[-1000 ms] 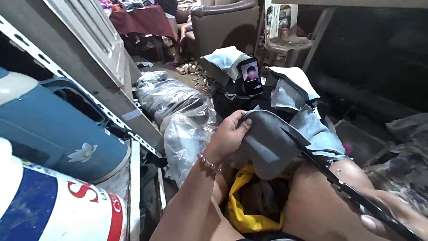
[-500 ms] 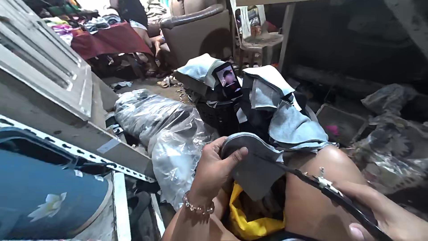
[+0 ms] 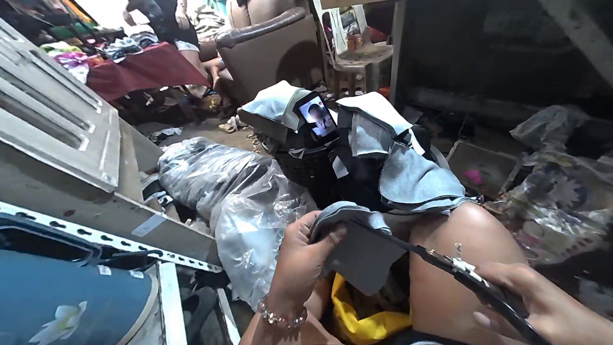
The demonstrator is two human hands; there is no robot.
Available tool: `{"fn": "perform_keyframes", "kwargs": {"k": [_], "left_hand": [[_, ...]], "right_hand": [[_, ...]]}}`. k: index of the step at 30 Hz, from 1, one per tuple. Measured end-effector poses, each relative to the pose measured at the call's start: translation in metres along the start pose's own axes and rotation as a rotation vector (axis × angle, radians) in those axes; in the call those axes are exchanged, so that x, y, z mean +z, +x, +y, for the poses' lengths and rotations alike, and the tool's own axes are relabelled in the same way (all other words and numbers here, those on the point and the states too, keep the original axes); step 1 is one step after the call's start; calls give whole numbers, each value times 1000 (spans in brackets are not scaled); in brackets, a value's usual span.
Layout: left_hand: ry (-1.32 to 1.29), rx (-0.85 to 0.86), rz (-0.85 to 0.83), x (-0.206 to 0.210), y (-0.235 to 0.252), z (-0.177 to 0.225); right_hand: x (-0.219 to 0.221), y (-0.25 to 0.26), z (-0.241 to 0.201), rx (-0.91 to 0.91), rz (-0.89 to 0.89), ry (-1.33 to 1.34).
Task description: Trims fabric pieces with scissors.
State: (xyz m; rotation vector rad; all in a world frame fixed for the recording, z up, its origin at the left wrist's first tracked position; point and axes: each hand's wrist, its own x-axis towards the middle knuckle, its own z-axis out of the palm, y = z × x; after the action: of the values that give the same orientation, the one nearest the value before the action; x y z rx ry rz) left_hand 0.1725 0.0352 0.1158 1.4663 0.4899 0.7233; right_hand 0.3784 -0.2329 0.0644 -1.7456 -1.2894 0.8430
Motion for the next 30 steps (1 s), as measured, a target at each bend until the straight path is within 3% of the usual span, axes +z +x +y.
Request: {"fn": "perform_keyframes", "kwargs": {"k": [7,17,30], "left_hand": [[28,22,-44,1,-5,-6],[-4,30,-91,2,-10,-12],[8,-62,-182,9,-18,-24]], "right_hand": [[-4,3,-10,-59,-36,-106],[7,6,-4,-95,18,-60],[18,8,-1,-125,19,-93]]}}
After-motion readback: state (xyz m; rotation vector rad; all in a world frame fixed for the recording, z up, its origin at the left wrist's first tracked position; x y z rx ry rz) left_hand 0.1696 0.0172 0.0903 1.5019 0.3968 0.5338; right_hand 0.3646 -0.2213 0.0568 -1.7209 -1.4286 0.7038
